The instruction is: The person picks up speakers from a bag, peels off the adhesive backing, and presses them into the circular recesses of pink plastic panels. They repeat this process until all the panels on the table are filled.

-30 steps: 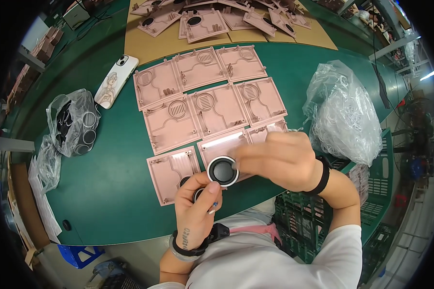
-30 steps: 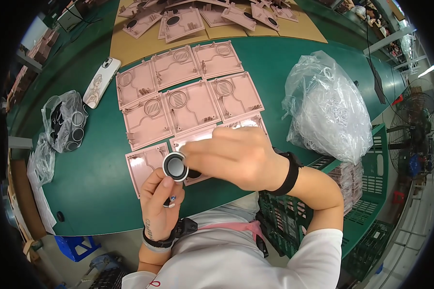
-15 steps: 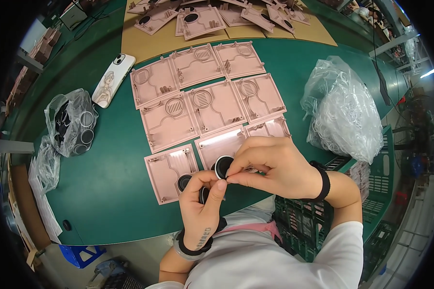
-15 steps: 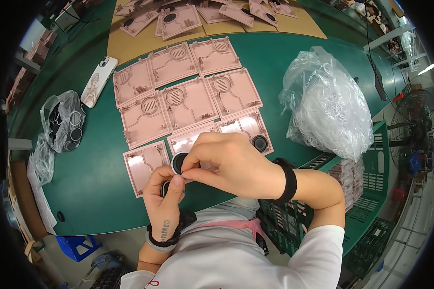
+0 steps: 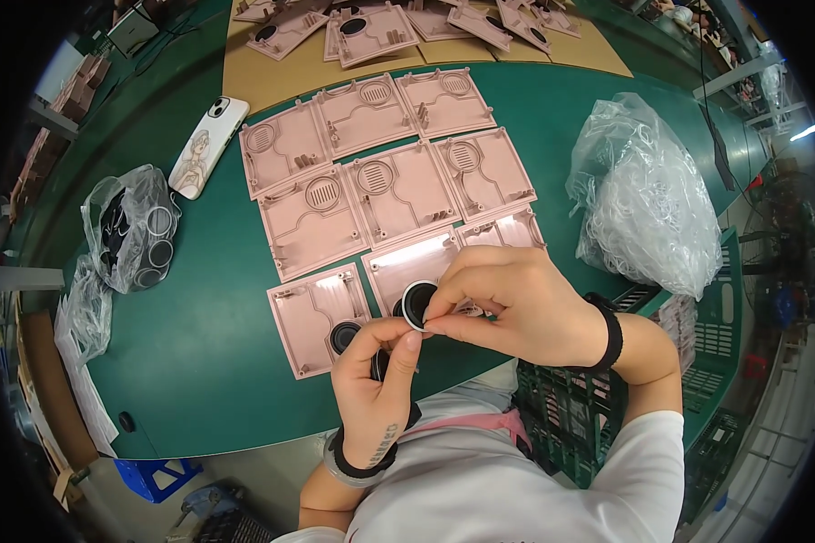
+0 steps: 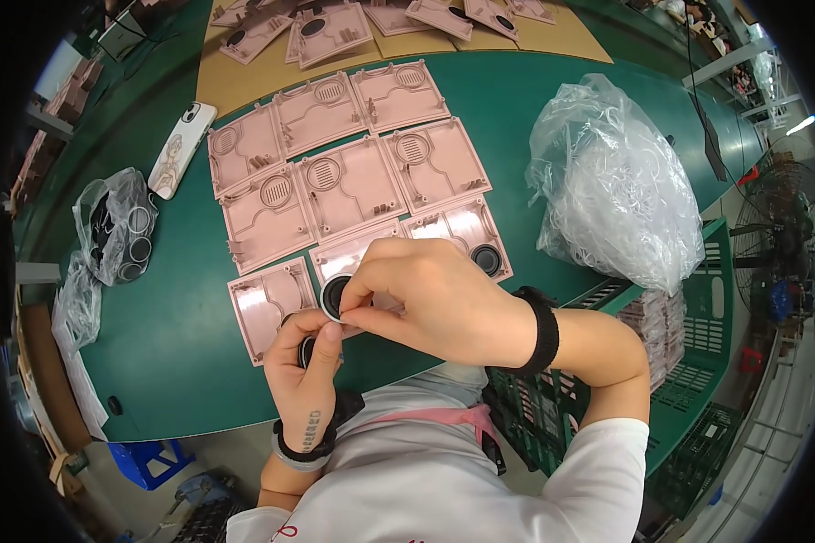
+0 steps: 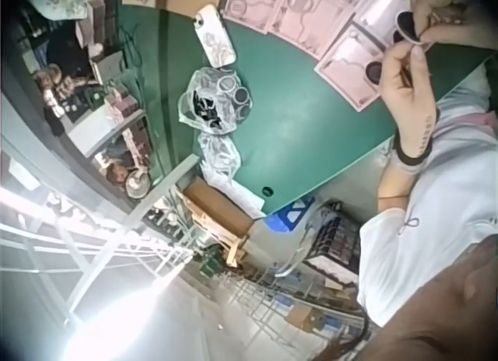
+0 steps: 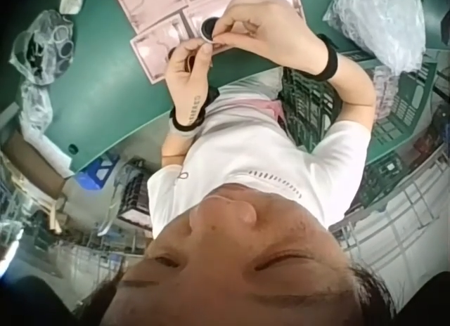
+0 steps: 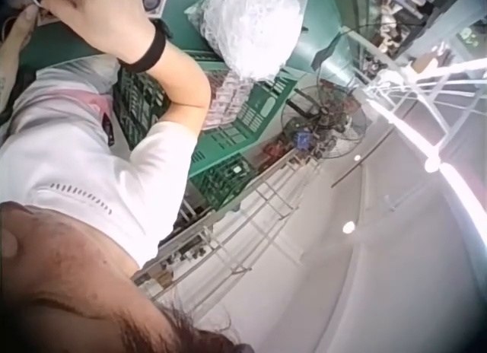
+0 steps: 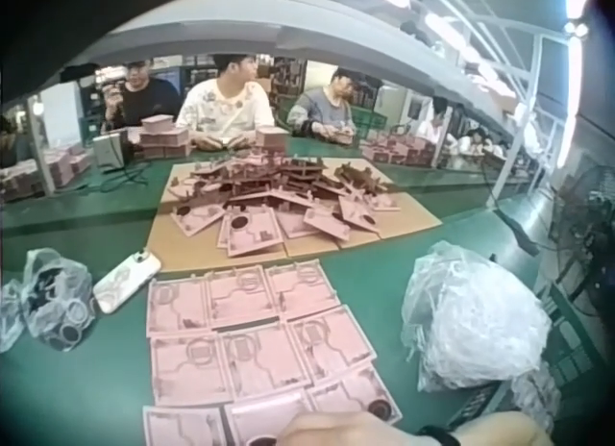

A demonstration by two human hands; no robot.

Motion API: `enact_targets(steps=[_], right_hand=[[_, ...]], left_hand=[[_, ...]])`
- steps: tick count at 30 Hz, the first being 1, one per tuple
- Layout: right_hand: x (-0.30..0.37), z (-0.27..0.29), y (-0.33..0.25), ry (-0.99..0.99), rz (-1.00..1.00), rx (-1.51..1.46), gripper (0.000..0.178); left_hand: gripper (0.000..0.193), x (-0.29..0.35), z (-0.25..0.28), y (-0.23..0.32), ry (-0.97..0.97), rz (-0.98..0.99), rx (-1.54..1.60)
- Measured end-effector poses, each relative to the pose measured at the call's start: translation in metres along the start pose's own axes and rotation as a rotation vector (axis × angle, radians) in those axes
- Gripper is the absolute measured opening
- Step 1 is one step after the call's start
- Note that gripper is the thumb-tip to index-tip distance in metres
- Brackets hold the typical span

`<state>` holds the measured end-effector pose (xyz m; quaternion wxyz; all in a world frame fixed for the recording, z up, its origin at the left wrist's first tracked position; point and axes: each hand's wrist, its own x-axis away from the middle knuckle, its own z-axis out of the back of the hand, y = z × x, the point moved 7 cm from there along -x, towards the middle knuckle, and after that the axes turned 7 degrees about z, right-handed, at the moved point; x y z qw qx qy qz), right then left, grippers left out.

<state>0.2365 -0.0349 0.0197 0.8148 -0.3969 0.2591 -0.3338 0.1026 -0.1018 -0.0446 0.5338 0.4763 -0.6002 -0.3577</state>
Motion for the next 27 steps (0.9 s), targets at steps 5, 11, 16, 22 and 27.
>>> enact_targets(steps=[5,11,16,22,27], right_hand=[[-0.0005,0.0,-0.0007,-0.017,0.01,0.016,0.012],[0.0005,-0.0014,-0.0004,-0.013,0.009,0.011,0.013],[0.0006,-0.0025,-0.0007,-0.02,0.0,0.009,0.013],[0.002,-0.004,-0.0012,-0.031,0.041,0.054,0.014],[0.003,-0.0061,-0.0044,-0.023,0.086,0.105,0.015]], left_hand=[[0.011,0.0002,0.0004,0.0005,0.005,-0.013,-0.004],[0.012,-0.0001,0.0007,-0.0003,-0.007,-0.033,-0.03],[0.011,-0.0005,0.0006,0.0008,-0.005,-0.04,-0.042],[0.008,-0.001,0.0028,-0.0016,0.011,-0.072,-0.069],[0.005,-0.0002,0.003,0.0044,0.04,-0.141,-0.111]])
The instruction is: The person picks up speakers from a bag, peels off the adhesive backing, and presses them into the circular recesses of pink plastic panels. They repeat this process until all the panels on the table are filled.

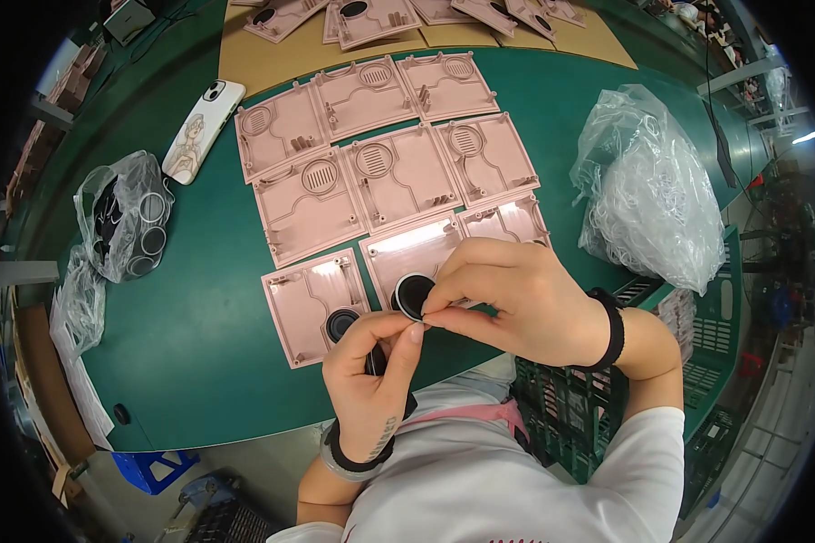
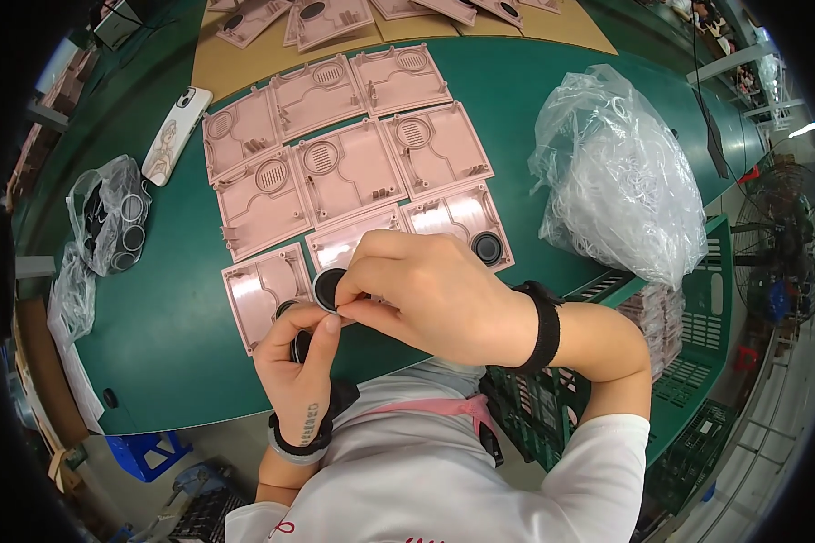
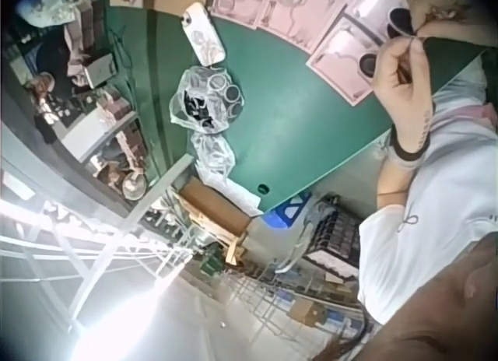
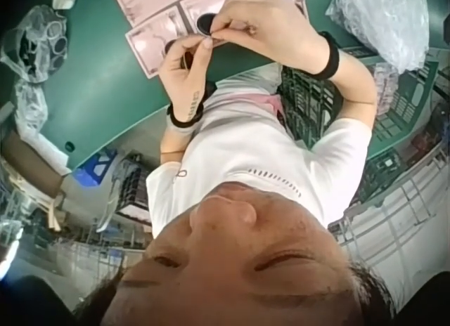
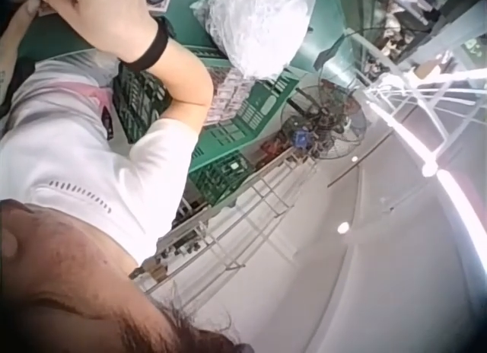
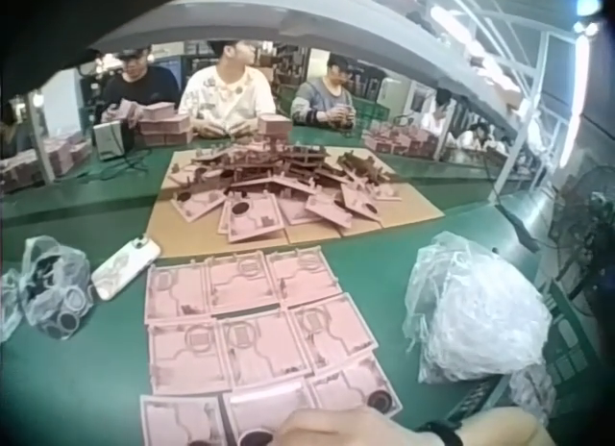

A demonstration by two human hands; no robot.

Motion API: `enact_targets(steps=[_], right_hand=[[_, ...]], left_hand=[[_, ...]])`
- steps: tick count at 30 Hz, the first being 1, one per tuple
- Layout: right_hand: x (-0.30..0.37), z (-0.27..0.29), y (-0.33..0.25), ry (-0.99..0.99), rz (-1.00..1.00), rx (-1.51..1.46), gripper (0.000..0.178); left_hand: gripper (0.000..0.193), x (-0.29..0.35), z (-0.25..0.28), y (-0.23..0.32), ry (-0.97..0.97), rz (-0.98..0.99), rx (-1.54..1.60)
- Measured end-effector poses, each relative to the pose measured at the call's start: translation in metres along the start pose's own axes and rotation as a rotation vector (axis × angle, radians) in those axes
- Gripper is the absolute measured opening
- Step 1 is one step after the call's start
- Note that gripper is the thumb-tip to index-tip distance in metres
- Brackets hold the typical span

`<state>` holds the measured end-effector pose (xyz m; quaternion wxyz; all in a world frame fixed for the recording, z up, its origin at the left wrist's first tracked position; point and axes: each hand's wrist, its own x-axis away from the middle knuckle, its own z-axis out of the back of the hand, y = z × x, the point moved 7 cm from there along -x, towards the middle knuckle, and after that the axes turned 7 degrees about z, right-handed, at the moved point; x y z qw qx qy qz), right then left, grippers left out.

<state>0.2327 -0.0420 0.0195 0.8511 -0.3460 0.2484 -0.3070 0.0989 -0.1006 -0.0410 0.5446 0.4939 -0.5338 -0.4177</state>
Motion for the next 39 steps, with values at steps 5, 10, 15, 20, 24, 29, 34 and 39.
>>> enact_targets(steps=[5,10,15,20,24,29,34,39], right_hand=[[0.001,-0.003,-0.007,0.017,0.076,0.066,0.016],[0.003,-0.003,-0.008,0.052,0.064,0.094,0.018],[0.003,-0.004,-0.007,0.059,0.048,0.1,0.018],[0.004,-0.007,-0.005,0.063,0.037,0.106,0.019],[0.004,-0.008,-0.008,0.072,0.051,0.131,0.02],[0.01,-0.012,-0.022,0.141,0.131,0.27,0.019],[0.011,-0.013,-0.021,0.105,0.108,0.232,0.016],[0.001,0.005,0.01,-0.006,-0.257,-0.05,0.016]], left_hand=[[0.005,0.0,0.002,0.0,0.021,-0.029,0.061],[0.005,0.001,0.001,-0.006,0.044,-0.019,0.081],[0.004,0.003,-0.001,-0.004,0.063,-0.069,-0.002],[0.003,0.003,-0.002,-0.005,0.08,-0.085,-0.039],[0.005,0.004,-0.003,-0.002,0.106,-0.12,-0.093],[0.008,0.008,-0.005,0.007,0.164,-0.193,-0.208],[0.01,0.011,-0.006,0.009,0.174,-0.211,-0.235],[0.01,0.009,-0.002,-0.004,0.081,-0.113,-0.046]])
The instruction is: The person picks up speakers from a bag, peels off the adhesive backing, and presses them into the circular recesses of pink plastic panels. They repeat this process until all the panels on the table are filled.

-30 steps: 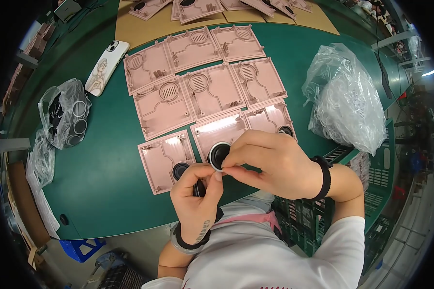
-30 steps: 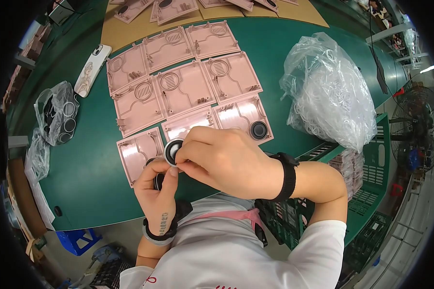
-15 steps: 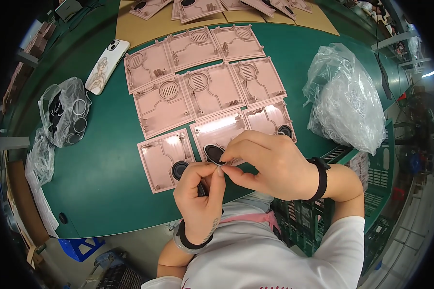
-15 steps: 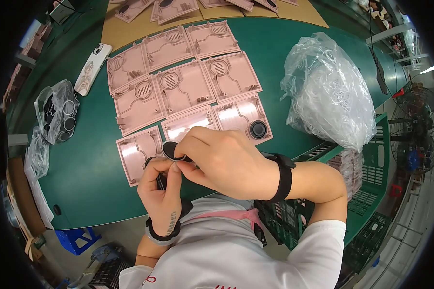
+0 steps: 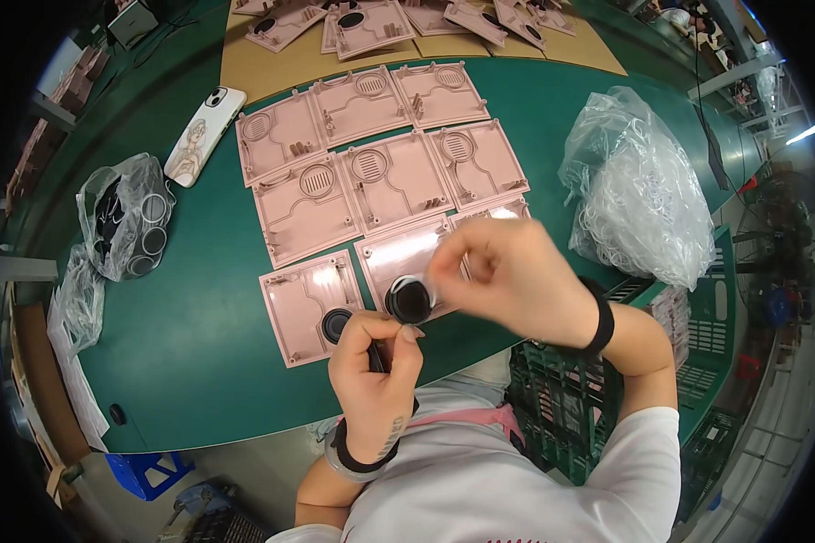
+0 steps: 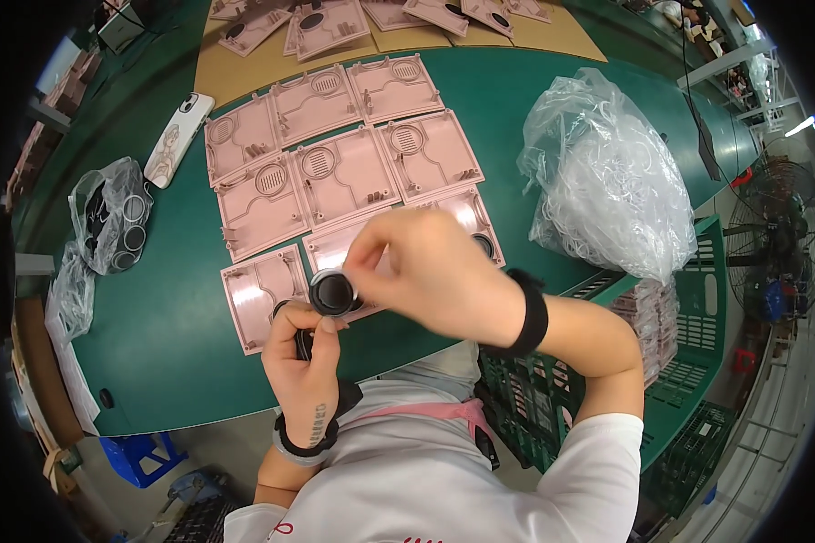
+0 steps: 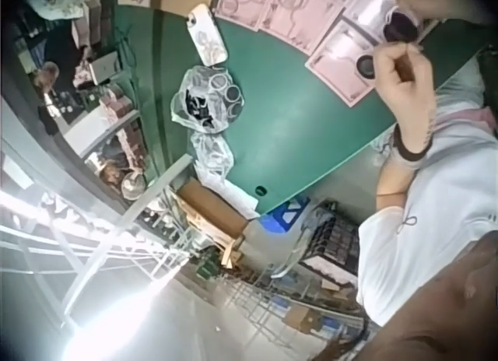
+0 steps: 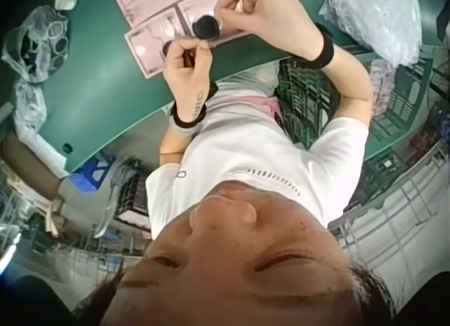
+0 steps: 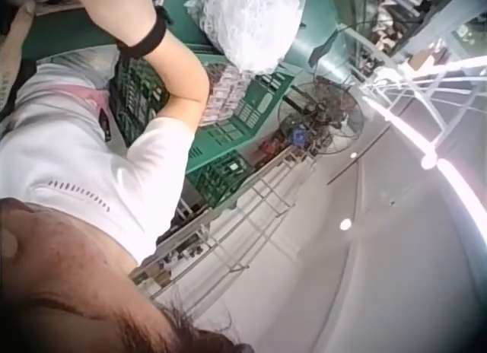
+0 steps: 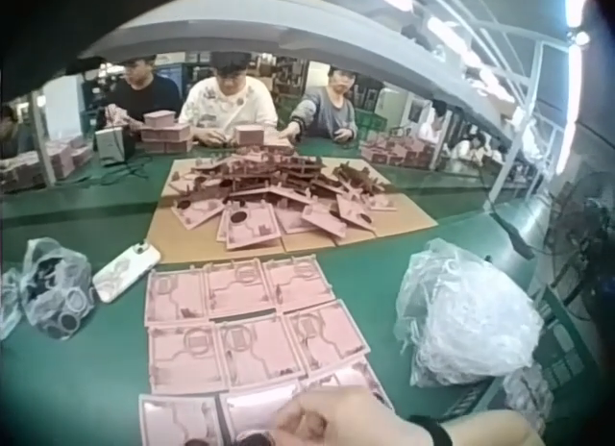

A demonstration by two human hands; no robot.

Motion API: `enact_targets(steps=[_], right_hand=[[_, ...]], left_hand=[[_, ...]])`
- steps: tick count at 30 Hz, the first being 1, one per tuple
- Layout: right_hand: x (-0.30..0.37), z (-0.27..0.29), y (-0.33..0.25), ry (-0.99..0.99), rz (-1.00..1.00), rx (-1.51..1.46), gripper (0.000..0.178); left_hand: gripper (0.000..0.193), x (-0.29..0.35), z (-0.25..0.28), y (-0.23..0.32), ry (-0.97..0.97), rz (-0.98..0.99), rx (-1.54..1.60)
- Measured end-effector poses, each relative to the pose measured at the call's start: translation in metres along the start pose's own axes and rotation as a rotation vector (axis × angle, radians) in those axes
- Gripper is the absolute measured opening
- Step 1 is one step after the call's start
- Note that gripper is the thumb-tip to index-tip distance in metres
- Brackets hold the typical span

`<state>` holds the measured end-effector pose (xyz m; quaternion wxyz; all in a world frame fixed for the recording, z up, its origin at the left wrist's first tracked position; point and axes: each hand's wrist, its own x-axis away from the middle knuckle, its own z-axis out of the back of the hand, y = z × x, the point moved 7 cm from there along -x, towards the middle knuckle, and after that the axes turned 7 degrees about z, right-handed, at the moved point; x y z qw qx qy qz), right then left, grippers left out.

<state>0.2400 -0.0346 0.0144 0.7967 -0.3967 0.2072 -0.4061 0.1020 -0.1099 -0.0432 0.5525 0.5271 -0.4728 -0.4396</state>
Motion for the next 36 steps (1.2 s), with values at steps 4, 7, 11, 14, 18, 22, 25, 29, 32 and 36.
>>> enact_targets(steps=[4,7,11,14,18,22,25,29,32,36], right_hand=[[-0.004,0.0,0.031,0.122,-0.199,-0.483,0.02],[-0.007,-0.019,0.013,0.039,-0.052,-0.944,0.029],[-0.011,0.005,0.003,-0.045,0.135,-0.653,0.025],[-0.015,0.024,-0.007,-0.12,0.321,-0.354,0.022],[-0.004,0.004,-0.019,-0.09,0.484,0.03,0.017],[-0.009,0.029,-0.013,0.046,0.383,0.116,0.014],[-0.026,0.077,0.03,0.29,0.041,-0.122,0.011],[-0.041,0.11,0.103,0.448,-0.193,-0.224,0.012],[-0.046,0.092,0.145,0.382,-0.423,-0.33,0.016],[-0.05,0.075,0.167,0.345,-0.482,-0.393,0.016]], left_hand=[[0.009,-0.001,-0.003,-0.004,-0.049,0.122,0.114],[0.009,-0.001,-0.004,-0.001,-0.081,0.171,0.147],[0.009,0.003,-0.007,-0.012,-0.162,0.428,0.392],[0.012,0.003,-0.005,-0.015,-0.17,0.532,0.638],[0.01,-0.001,-0.007,-0.022,-0.236,0.556,0.773],[0.019,-0.005,-0.006,-0.01,-0.309,0.498,0.436],[0.029,-0.007,-0.009,0.008,-0.365,0.274,-0.02],[0.042,0.003,-0.032,0.01,-0.33,-0.172,-0.553],[0.049,0.014,-0.05,0.009,-0.318,-0.297,-0.779],[0.056,0.019,-0.059,0.0,-0.439,-0.171,-0.943]])
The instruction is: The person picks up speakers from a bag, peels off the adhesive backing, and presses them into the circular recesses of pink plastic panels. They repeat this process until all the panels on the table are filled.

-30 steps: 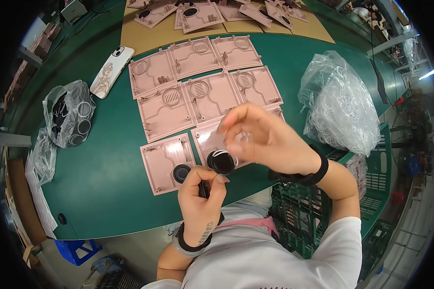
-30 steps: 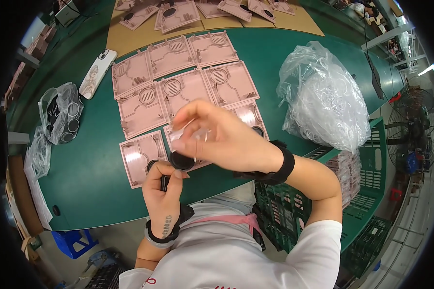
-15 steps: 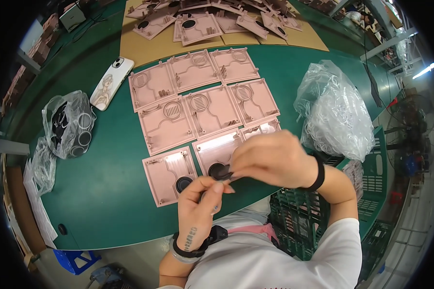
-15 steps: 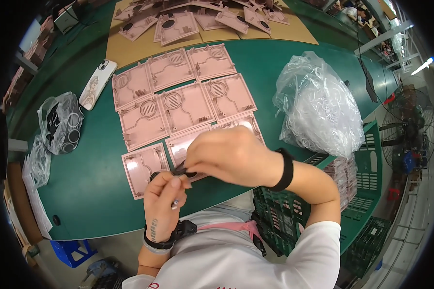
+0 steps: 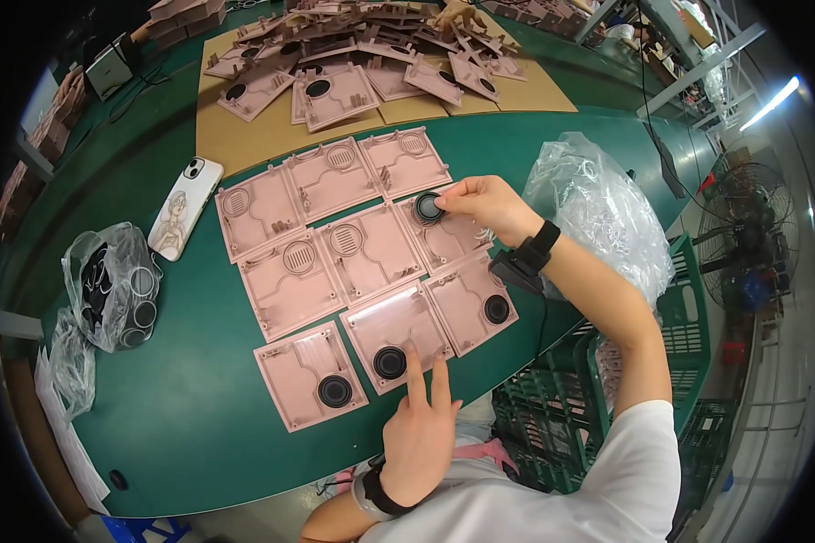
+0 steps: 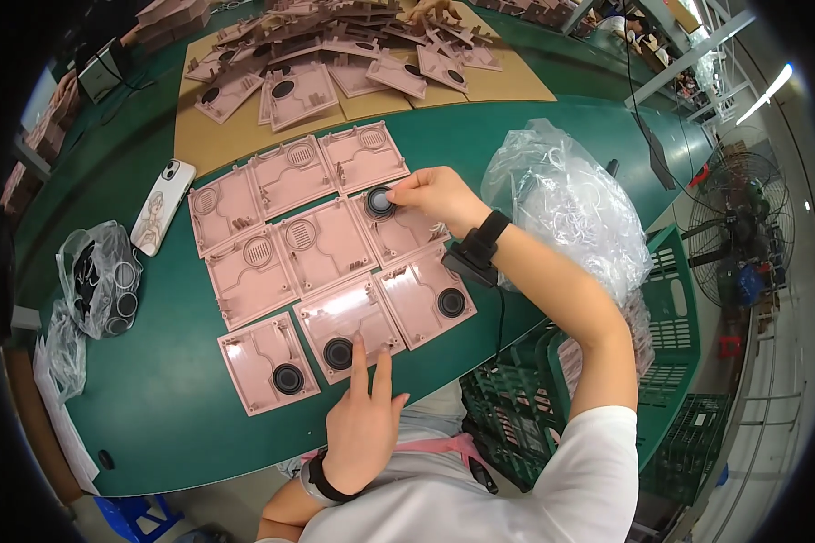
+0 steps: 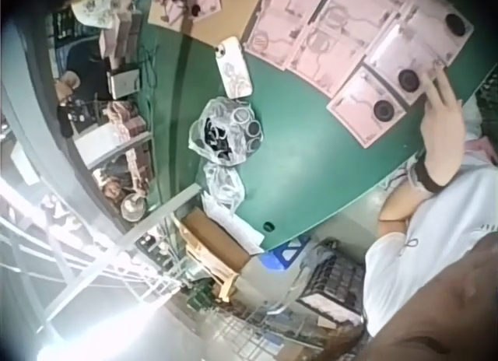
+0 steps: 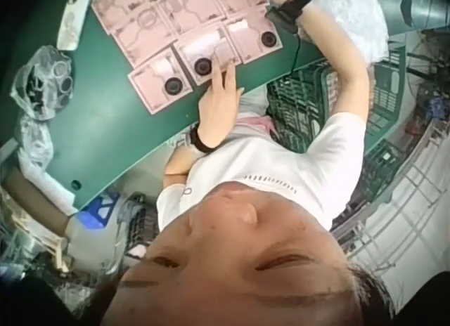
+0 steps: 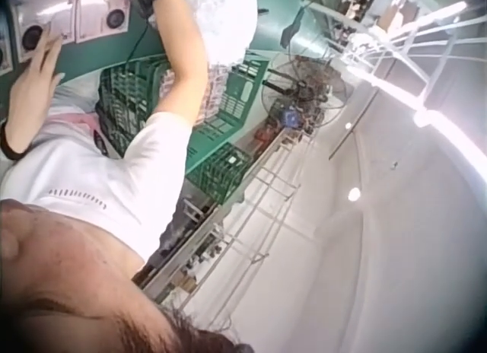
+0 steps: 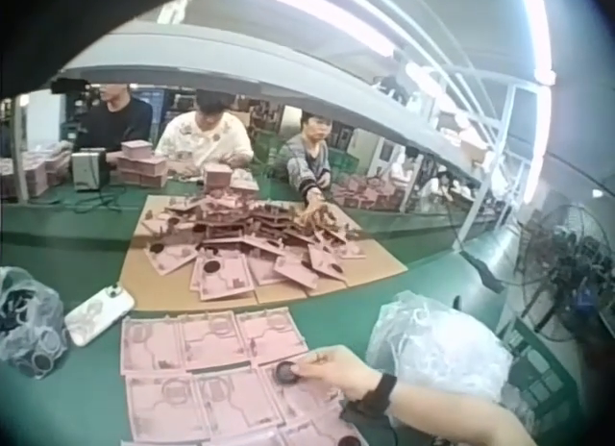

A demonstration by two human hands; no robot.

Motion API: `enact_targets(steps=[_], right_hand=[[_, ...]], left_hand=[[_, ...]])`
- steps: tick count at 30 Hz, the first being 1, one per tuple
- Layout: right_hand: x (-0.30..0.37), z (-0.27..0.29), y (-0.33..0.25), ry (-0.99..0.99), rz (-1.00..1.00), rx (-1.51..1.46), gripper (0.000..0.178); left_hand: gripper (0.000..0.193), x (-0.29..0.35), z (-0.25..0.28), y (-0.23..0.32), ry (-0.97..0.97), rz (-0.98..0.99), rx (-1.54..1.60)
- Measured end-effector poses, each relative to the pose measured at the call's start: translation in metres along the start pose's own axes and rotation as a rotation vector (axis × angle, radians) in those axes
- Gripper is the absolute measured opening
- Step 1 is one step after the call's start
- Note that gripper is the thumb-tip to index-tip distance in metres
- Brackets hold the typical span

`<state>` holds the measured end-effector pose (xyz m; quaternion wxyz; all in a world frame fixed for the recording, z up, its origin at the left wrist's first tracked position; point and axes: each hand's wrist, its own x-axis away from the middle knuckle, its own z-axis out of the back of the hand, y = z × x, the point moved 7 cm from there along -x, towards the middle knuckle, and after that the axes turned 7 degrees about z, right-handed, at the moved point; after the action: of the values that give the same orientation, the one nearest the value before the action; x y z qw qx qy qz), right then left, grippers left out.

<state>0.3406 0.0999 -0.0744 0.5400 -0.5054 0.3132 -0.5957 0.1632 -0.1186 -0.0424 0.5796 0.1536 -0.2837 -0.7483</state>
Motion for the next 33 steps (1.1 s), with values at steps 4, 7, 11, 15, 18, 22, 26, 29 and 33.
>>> enact_targets(steps=[4,7,11,15,18,22,26,29,33], right_hand=[[-0.005,-0.003,0.009,-0.035,-0.019,0.001,0.015],[-0.005,-0.005,0.007,-0.028,-0.014,-0.009,0.016],[-0.005,-0.005,0.008,-0.021,-0.025,-0.004,0.016],[-0.004,-0.007,0.006,-0.004,-0.033,-0.004,0.016],[-0.006,-0.006,0.005,0.002,-0.035,0.021,0.016],[-0.008,-0.008,0.005,0.018,-0.03,0.04,0.016],[-0.011,-0.005,0.005,0.004,0.033,0.107,0.018],[-0.014,-0.002,0.011,0.017,0.095,0.244,0.02],[-0.003,-0.016,-0.01,0.044,0.177,0.549,0.023]], left_hand=[[0.06,0.0,-0.008,-0.005,-0.099,0.044,-0.003],[0.06,0.0,-0.008,-0.006,-0.092,0.038,-0.007],[0.06,0.0,-0.01,-0.008,-0.109,0.043,-0.005],[0.059,0.0,-0.011,-0.009,-0.101,0.037,0.004],[0.059,0.0,-0.01,-0.01,-0.11,0.039,0.001],[0.059,0.0,-0.009,-0.012,-0.102,0.032,0.007],[0.058,0.0,-0.007,-0.008,-0.084,0.006,0.01],[0.056,0.002,-0.004,-0.007,-0.106,0.023,0.047],[0.054,0.005,0.029,0.001,0.053,-0.114,0.282]])
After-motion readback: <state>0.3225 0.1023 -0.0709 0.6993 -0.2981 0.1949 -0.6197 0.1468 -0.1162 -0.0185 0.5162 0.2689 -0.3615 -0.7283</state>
